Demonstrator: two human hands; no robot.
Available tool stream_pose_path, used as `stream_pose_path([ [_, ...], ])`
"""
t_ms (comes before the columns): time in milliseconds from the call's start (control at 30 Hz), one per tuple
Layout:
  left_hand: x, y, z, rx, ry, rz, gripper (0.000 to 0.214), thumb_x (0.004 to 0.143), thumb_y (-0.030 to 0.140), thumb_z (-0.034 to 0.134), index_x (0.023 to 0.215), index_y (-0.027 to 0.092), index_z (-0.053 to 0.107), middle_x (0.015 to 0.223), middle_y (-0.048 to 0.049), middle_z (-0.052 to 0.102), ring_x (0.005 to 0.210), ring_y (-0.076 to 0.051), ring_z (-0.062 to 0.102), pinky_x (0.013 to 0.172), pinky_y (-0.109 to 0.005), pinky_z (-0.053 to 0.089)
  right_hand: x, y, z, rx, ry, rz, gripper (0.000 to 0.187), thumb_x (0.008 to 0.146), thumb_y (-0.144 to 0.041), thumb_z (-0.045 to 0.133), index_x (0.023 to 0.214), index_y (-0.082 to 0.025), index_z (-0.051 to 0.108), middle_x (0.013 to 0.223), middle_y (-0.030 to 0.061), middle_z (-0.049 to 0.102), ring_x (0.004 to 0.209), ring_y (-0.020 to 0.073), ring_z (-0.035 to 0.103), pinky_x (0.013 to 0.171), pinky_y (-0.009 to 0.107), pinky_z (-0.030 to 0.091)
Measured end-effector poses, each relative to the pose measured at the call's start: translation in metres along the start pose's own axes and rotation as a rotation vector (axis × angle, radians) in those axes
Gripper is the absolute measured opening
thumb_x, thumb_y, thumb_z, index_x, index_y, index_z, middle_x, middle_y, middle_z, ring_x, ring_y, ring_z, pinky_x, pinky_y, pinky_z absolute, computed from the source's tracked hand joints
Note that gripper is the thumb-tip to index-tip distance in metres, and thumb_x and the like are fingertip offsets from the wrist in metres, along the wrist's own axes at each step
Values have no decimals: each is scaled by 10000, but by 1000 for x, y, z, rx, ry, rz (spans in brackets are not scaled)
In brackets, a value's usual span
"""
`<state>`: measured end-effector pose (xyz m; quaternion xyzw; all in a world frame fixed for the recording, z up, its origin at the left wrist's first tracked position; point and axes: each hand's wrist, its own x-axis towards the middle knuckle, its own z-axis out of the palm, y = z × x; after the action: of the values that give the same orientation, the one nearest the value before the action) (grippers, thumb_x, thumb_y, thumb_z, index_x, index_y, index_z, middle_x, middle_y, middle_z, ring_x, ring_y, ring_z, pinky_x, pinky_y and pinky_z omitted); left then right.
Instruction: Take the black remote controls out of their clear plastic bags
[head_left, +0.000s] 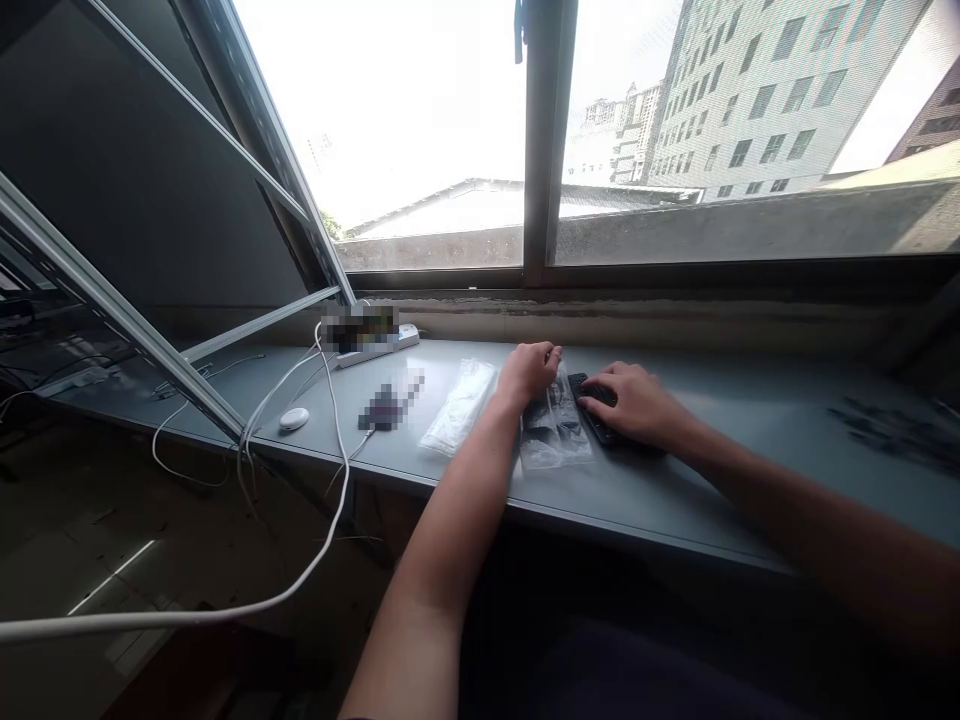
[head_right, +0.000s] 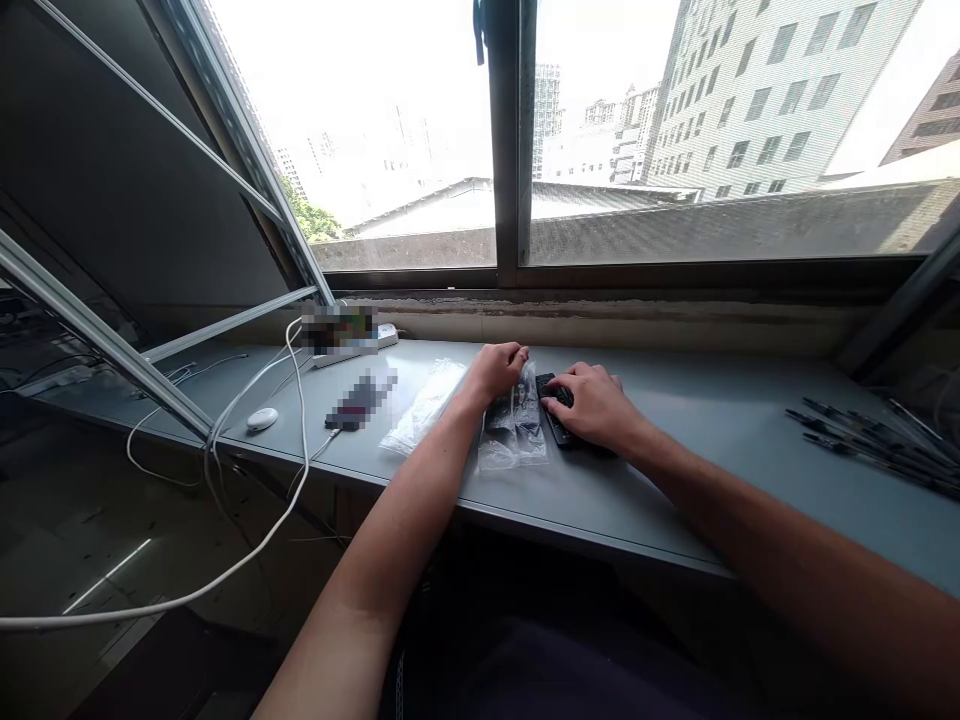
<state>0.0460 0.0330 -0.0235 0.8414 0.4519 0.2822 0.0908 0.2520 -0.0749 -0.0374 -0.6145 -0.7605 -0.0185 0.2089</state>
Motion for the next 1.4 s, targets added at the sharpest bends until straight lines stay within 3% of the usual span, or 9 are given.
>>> stream_pose_path([
  [167,0,0,0,2,-1,-2,430,1175,435,492,1021,242,845,1080,-132,857,1030,-266,786,856,-329,493,-1,-4,2,24,-17,-36,470,1052,-542,637,1331,-241,866,1406,175,786,1292,448,693,1118,632,512],
  [500,-1,0,-1,21,-20,-5,385,1157,403,528,1019,234,845,1100,-138,861,1054,-268,790,884,-328,507,0,-1,3,-14,-13,9,526,1054,-595,615,1300,-209,876,1386,189,792,1257,447,713,1105,615,520],
  [700,0,-3,2,-1,-25,-33,363,1148,391,540,1077,239,862,1165,-130,867,1103,-265,791,928,-326,536,-1,-13,-3,113,55,-192,474,1092,-578,604,1289,-232,862,1220,153,846,1247,398,731,1153,558,491],
  [867,3,-8,6,-24,-51,-10,305,1106,324,585,1119,221,872,1213,-123,865,1142,-267,786,976,-330,557,-6,-25,-9,254,-26,-265,457,1065,-570,678,1333,-244,854,1088,116,867,1193,395,752,1157,556,505],
  [1067,3,-9,8,13,-60,13,321,1102,290,562,1126,219,874,1233,-122,854,1184,-266,770,1023,-329,562,-11,-31,-12,328,-90,-201,393,1035,-435,689,1357,-278,850,1043,96,853,1188,378,755,1104,523,576],
  [1400,-2,-7,9,72,-61,38,317,1100,288,560,1166,212,861,1266,-127,786,1174,-266,745,1029,-340,573,-11,-33,-14,350,-89,-267,387,1001,-279,627,1323,-275,842,1030,96,825,1062,339,771,983,478,618],
])
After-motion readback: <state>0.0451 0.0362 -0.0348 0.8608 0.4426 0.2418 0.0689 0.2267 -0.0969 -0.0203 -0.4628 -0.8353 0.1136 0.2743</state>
